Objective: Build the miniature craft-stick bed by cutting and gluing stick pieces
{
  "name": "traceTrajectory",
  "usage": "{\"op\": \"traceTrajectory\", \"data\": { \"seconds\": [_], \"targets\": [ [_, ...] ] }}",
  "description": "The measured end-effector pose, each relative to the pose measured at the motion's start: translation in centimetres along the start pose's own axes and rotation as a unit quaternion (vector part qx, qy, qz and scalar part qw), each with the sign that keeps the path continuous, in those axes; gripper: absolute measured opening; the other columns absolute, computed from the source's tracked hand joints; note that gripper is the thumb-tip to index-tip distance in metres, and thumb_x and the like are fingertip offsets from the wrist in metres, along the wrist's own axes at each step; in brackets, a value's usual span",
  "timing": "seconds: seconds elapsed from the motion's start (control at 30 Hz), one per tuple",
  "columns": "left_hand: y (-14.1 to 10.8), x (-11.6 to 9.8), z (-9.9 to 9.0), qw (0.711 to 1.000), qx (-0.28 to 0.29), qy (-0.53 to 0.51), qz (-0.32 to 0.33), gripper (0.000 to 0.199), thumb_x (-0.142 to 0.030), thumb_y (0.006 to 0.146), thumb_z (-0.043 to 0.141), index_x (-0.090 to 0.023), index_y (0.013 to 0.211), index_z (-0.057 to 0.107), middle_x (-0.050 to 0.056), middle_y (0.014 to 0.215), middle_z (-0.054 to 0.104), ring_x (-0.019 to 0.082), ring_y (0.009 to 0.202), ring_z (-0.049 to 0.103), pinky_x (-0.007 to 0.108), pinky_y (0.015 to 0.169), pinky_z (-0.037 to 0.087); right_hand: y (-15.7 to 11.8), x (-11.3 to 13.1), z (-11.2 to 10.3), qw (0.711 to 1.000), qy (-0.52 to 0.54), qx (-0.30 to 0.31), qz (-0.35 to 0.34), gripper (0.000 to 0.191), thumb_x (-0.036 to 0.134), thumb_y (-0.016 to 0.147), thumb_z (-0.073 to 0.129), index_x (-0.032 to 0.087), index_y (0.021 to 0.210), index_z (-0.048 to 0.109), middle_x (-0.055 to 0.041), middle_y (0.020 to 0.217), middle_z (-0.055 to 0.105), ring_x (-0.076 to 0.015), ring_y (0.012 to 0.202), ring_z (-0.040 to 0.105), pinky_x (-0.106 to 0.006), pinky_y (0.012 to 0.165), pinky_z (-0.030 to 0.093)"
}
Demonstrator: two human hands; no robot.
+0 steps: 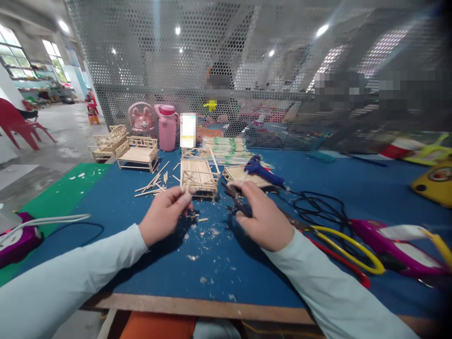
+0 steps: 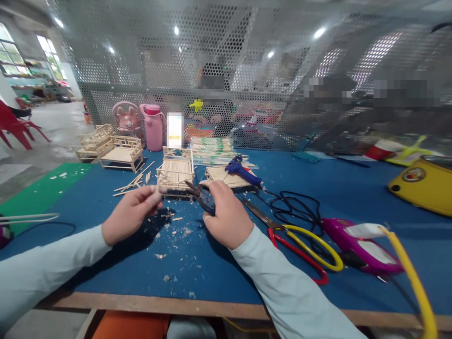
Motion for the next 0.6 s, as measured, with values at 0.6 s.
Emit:
{"op": "traceTrajectory", "data": {
  "seconds": [0.6],
  "targets": [
    [-1.3, 0.6, 3.5, 0.972, 0.117, -0.126, -0.162, 0.018, -0.024, 0.073, 0.06, -0.012, 0.06, 0.056, -0.003, 0.055, 0.055, 0.004, 0.046, 0.045, 0.018, 0.049, 0.036, -0.3, 1.5, 2.1, 0.985, -0.045, 0.159, 0.041, 0.048, 0.012, 0.06, 0.049, 0.014, 0.108, 0.057, -0.0113, 0.099, 0.061, -0.0248, 0.097, 0.055, -0.037, 0.086, 0.042]
  ]
}}
Point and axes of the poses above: each hand's wrist, its own y-axis towards the middle knuckle, its own z-axis out of the palm, x = y × z, the point moved 5 cm from there along y, towards the middle knuckle
